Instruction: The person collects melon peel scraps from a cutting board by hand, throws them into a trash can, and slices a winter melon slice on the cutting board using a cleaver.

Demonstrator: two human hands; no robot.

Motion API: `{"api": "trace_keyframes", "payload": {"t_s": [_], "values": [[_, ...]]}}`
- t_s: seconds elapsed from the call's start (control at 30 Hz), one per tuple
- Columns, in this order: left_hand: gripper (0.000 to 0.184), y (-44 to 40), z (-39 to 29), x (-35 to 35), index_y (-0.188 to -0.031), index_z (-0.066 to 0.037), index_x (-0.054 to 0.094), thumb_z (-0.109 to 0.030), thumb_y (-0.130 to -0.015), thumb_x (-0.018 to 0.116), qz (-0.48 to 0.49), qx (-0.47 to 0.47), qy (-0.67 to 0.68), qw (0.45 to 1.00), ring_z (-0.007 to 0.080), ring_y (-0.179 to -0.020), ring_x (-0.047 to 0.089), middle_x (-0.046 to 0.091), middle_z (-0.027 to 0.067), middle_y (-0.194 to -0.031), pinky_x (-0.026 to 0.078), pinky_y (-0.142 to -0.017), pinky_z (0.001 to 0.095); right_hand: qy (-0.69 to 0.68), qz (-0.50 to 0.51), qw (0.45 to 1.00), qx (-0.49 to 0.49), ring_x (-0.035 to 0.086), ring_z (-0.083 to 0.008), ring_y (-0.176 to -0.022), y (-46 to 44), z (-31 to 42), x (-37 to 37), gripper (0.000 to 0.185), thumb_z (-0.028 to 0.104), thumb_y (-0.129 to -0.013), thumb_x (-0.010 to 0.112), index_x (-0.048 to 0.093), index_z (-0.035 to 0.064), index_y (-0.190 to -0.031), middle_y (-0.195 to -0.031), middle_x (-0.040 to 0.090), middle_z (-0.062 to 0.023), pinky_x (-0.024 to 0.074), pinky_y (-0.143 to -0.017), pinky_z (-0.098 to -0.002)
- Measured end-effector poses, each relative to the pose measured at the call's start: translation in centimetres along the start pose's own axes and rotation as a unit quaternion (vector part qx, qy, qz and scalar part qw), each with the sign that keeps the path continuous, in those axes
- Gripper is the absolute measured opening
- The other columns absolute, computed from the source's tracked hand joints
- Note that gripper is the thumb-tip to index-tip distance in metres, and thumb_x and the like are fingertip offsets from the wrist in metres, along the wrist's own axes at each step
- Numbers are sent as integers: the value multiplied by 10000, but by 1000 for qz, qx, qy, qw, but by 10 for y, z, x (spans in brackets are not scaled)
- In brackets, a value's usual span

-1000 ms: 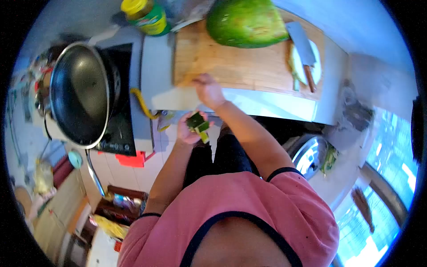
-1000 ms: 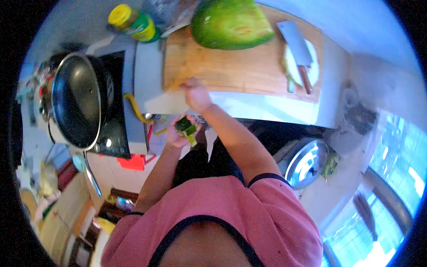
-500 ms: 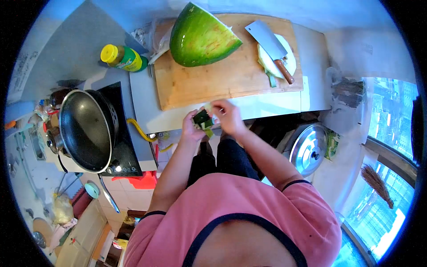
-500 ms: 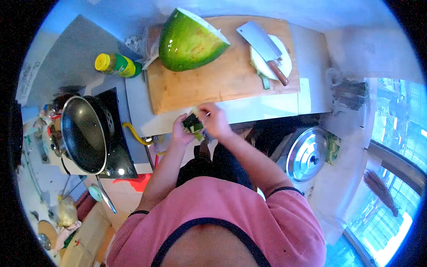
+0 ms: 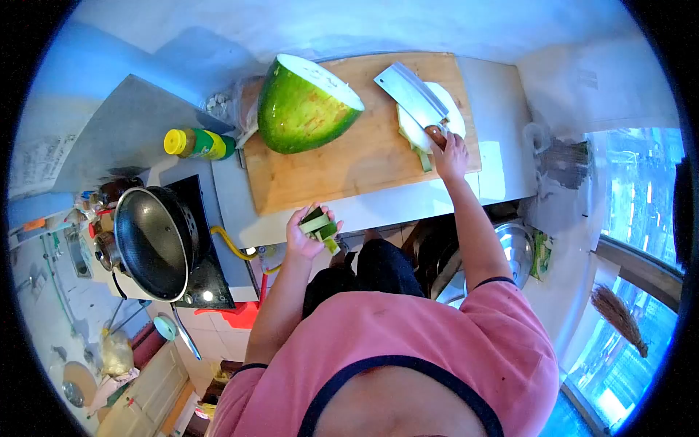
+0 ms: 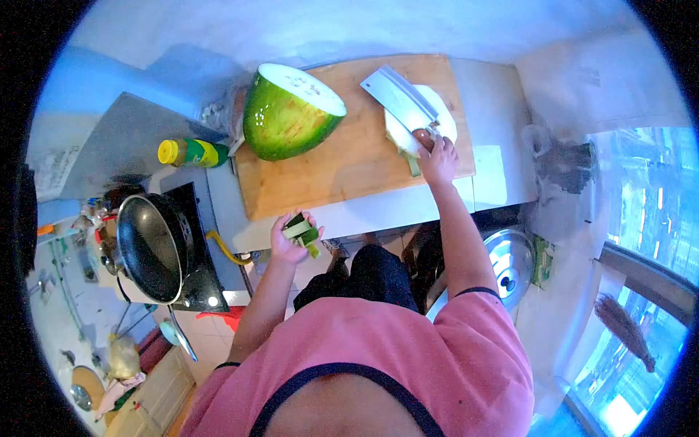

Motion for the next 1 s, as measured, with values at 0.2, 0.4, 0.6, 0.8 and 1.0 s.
{"api": "trace_keyframes", "payload": {"t_s": [0.2, 0.4, 0.6, 0.8, 1.0], "values": [[218, 23, 0, -10, -936, -115, 607, -268, -806, 521, -43, 53, 1, 998, 241, -905, 566, 597, 74, -907, 378, -939, 513, -98, 155, 981, -72, 533, -341, -928, -21, 1, 21, 335, 187, -760, 644, 525, 52, -1043, -978, 540, -155, 465, -760, -429], [230, 13, 2, -15, -946, -116, 596, -284, -822, 499, -48, 91, -20, 994, 229, -883, 568, 596, 64, -894, 402, -906, 511, -178, 110, 978, -8, 536, -344, -907, 2, 65, 22, 301, 180, -755, 639, 495, 63, -992, -950, 521, -152, 476, -714, -460], [233, 6, 18, 9, -936, -96, 614, -258, -813, 501, -65, 88, -9, 994, 252, -895, 567, 600, 83, -903, 393, -919, 514, -173, 116, 978, -16, 537, -332, -885, 1, 129, 44, 296, 170, -733, 646, 485, 45, -947, -937, 490, -146, 473, -725, -431], [226, 18, 13, 10, -937, -91, 593, -258, -811, 508, -59, 109, 10, 992, 253, -901, 560, 596, 85, -911, 398, -911, 512, -189, 112, 975, -31, 535, -326, -872, 8, 98, 17, 322, 161, -720, 662, 499, 41, -971, -916, 495, -137, 472, -713, -423], [242, 16, 10, 6, -962, -97, 592, -268, -808, 518, -47, 122, 27, 991, 246, -909, 560, 598, 83, -917, 397, -918, 505, -150, 95, 983, -39, 533, -327, -871, 2, 82, -3, 318, 147, -721, 647, 518, 38, -991, -895, 506, -140, 465, -715, -424]]}}
Point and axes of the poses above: each hand's wrist, its own y-axis away from the middle knuckle, its own x-axis out of the palm, z = x × y, the point moved 9 cm from there along -y, towards the middle knuckle
